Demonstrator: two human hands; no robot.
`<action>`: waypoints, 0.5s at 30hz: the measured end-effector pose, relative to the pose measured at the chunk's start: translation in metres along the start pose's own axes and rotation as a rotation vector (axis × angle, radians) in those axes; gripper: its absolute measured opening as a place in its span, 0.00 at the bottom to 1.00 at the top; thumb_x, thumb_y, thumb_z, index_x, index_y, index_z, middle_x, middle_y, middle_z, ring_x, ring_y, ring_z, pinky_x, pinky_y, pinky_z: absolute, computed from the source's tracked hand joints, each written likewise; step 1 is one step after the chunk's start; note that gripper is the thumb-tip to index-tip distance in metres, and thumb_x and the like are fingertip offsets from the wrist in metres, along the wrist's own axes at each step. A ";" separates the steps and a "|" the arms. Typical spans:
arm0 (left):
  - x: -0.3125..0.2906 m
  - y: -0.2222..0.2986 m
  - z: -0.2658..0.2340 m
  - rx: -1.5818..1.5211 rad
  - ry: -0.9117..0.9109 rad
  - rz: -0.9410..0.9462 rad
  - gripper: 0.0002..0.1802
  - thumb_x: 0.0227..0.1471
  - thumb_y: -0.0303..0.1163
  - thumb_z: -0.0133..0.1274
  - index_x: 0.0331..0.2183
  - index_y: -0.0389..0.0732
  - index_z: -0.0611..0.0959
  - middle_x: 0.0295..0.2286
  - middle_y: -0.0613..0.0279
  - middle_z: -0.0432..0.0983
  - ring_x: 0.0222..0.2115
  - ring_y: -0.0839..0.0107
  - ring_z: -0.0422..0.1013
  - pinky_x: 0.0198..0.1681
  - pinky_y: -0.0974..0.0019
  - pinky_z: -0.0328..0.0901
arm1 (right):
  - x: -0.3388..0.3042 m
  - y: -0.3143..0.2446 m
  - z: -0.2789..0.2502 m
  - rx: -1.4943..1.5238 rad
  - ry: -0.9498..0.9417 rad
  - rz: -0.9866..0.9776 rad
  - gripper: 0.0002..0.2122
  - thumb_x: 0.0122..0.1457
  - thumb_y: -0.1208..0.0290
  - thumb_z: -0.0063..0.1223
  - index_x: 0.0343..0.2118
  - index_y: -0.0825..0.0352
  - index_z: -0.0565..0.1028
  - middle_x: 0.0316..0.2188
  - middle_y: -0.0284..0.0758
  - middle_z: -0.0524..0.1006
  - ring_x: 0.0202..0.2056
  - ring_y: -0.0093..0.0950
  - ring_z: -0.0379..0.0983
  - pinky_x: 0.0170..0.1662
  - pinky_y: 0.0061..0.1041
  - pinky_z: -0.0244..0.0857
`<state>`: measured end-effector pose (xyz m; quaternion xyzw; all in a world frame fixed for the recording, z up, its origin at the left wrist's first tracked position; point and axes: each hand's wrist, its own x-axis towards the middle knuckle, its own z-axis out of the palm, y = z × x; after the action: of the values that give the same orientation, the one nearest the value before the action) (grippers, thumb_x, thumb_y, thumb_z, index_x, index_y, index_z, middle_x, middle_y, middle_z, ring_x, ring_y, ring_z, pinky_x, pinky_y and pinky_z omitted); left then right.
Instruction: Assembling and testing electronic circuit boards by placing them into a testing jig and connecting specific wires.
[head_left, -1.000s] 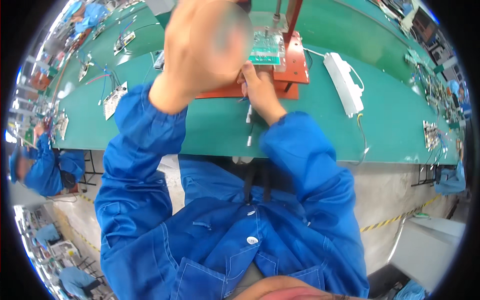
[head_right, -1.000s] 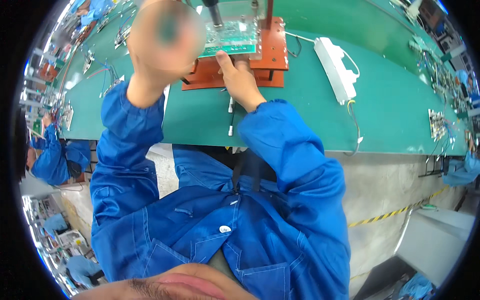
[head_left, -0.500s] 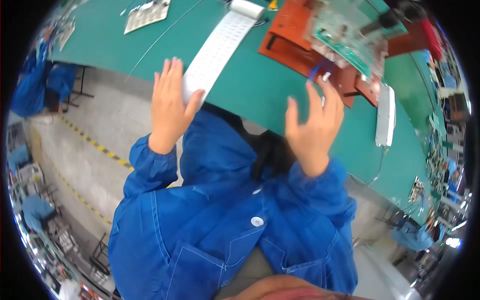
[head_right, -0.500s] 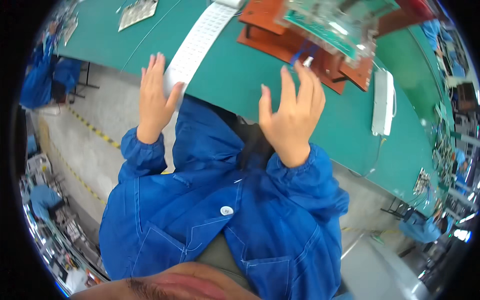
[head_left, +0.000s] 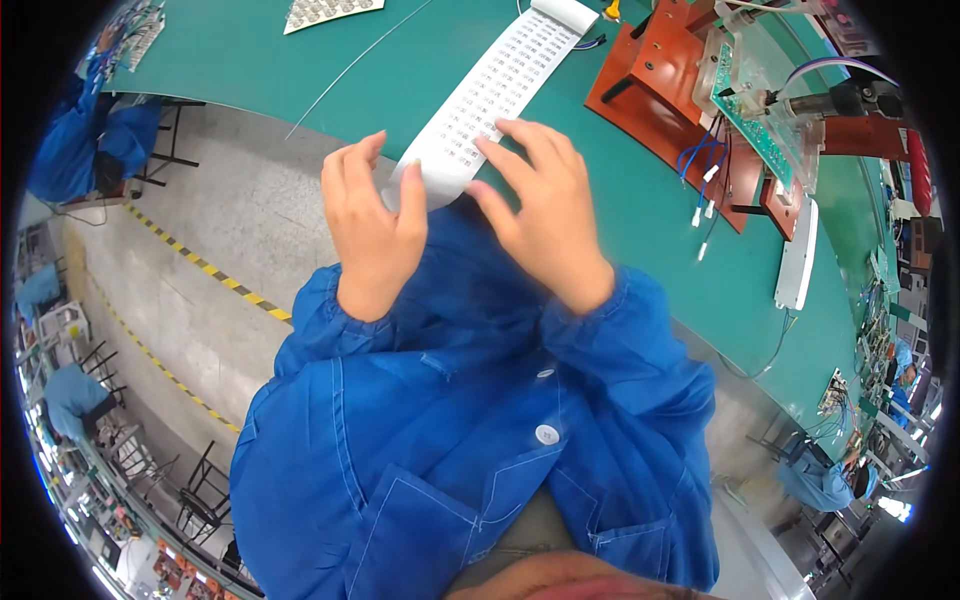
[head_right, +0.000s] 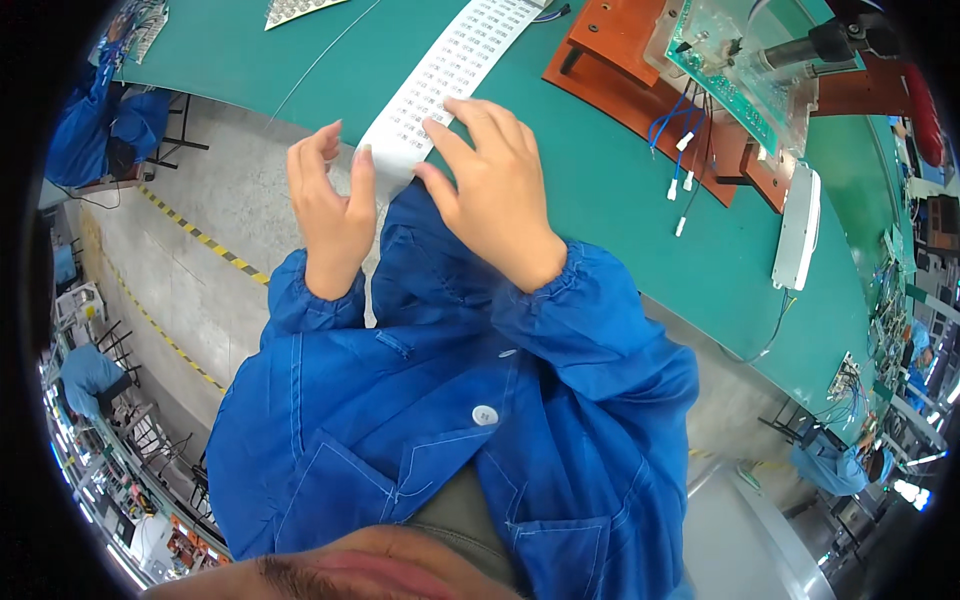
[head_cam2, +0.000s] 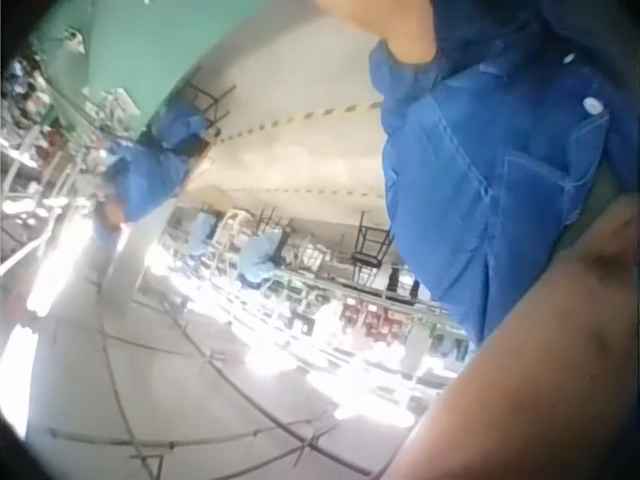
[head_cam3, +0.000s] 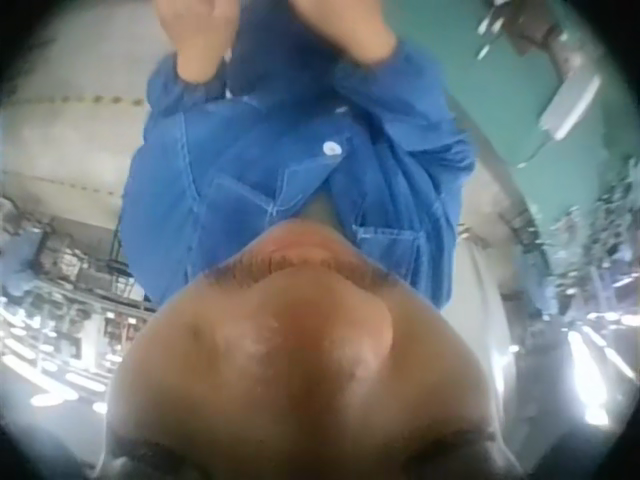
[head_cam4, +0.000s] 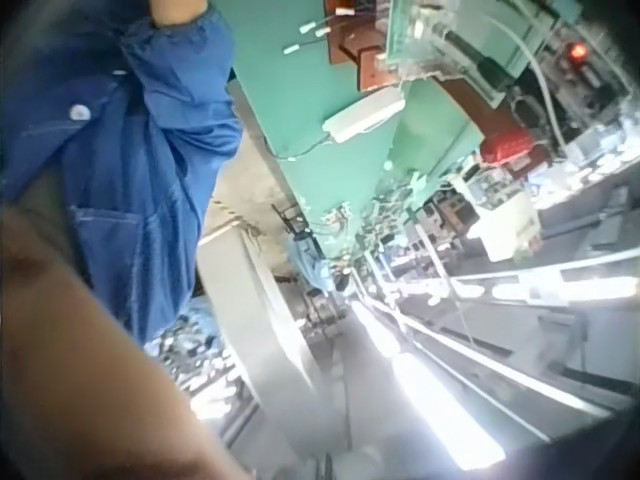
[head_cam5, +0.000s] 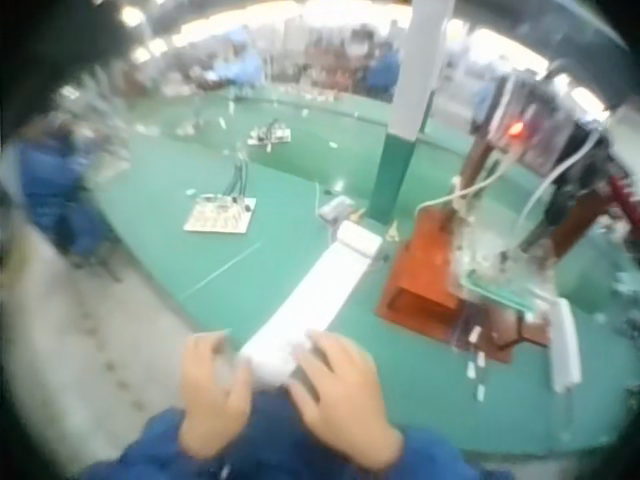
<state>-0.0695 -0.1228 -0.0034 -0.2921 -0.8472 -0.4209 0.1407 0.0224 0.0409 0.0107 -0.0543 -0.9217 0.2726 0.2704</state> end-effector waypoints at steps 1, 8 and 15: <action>-0.001 -0.005 -0.005 0.013 -0.056 -0.038 0.24 0.52 0.29 0.59 0.50 0.31 0.76 0.40 0.45 0.73 0.42 0.52 0.71 0.46 0.55 0.66 | 0.002 -0.001 0.003 -0.051 0.002 -0.036 0.20 0.49 0.68 0.68 0.46 0.67 0.80 0.50 0.40 0.77 0.53 0.41 0.71 0.54 0.38 0.64; 0.016 0.000 -0.015 -0.407 -0.315 -0.151 0.27 0.54 0.30 0.58 0.53 0.30 0.72 0.30 0.51 0.81 0.32 0.67 0.76 0.38 0.64 0.68 | 0.002 0.003 0.011 -0.069 -0.017 -0.026 0.21 0.49 0.65 0.68 0.46 0.66 0.80 0.52 0.39 0.76 0.56 0.41 0.69 0.57 0.40 0.61; 0.054 -0.003 -0.009 -0.563 -0.546 -0.364 0.26 0.59 0.30 0.56 0.56 0.30 0.70 0.30 0.58 0.82 0.32 0.79 0.74 0.34 0.73 0.66 | 0.009 0.000 0.009 0.110 0.008 0.050 0.14 0.51 0.67 0.67 0.41 0.63 0.83 0.46 0.36 0.79 0.50 0.38 0.71 0.53 0.38 0.63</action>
<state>-0.1140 -0.1109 0.0258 -0.2657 -0.7431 -0.5609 -0.2504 0.0104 0.0391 0.0084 -0.0634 -0.9026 0.3293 0.2699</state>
